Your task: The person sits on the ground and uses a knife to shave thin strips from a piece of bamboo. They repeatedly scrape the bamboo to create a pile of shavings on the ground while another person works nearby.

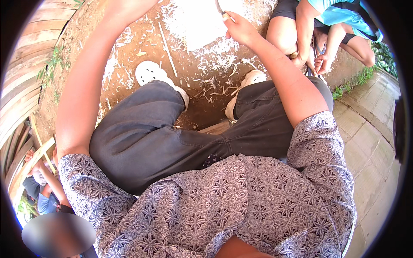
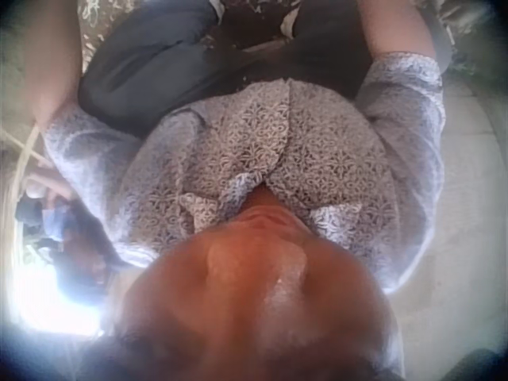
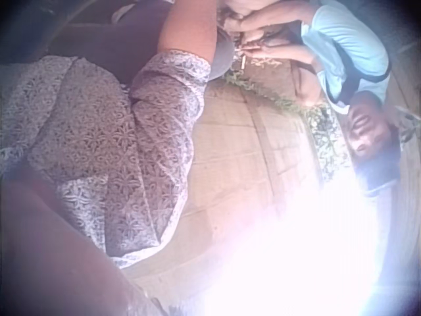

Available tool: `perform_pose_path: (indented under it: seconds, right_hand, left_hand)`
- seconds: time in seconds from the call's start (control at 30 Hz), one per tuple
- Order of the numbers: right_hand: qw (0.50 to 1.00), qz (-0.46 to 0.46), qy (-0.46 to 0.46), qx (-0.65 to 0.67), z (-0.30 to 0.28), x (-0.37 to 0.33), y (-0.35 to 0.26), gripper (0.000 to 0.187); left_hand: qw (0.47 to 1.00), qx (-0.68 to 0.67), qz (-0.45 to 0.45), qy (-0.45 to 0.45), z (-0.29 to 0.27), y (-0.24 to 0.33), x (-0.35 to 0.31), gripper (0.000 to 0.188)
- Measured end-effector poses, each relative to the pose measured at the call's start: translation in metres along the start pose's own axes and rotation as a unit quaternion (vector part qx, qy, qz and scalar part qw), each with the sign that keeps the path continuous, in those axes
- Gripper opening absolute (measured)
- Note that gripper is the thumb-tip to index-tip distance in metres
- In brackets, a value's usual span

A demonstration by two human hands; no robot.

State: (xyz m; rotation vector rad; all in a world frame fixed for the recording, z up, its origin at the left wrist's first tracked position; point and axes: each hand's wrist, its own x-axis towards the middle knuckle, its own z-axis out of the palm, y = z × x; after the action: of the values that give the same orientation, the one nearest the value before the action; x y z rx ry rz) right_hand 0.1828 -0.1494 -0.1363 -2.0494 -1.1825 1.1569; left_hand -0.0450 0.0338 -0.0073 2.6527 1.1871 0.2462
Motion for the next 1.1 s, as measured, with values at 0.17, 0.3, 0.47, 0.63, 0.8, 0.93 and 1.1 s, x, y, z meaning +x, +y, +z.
perform_pose_path:
  seconds: [0.17,0.3,0.47,0.63,0.8,0.93,1.1]
  right_hand:
    - [0.997,-0.062,0.021,0.052,0.002,0.0,-0.009,0.053]
    - [0.993,-0.08,-0.014,0.081,0.011,-0.013,-0.026,0.051]
    - [0.992,-0.125,0.004,0.026,0.032,-0.024,-0.015,0.048]
    - [0.988,-0.057,0.041,-0.135,0.034,-0.015,0.012,0.049]
    - [0.99,-0.031,0.024,-0.136,0.022,-0.019,0.011,0.046]
    - [0.996,-0.061,-0.049,-0.051,0.024,-0.031,-0.008,0.048]
    - [0.98,-0.174,-0.071,-0.065,0.04,-0.017,0.042,0.044]
  left_hand:
    - [0.999,-0.017,-0.027,0.029,0.011,-0.036,-0.001,0.035]
    - [0.981,-0.187,-0.04,-0.029,0.017,-0.05,0.003,0.031]
    - [0.951,-0.296,-0.079,-0.041,0.028,-0.044,0.007,0.032]
    - [0.922,-0.374,-0.094,0.042,0.025,-0.046,0.012,0.038]
    - [0.884,-0.407,-0.145,0.18,-0.009,-0.047,0.021,0.044]
    - [0.872,-0.405,-0.167,0.217,-0.017,-0.044,0.021,0.042]
    - [0.917,-0.34,-0.111,0.178,0.005,-0.062,0.018,0.037]
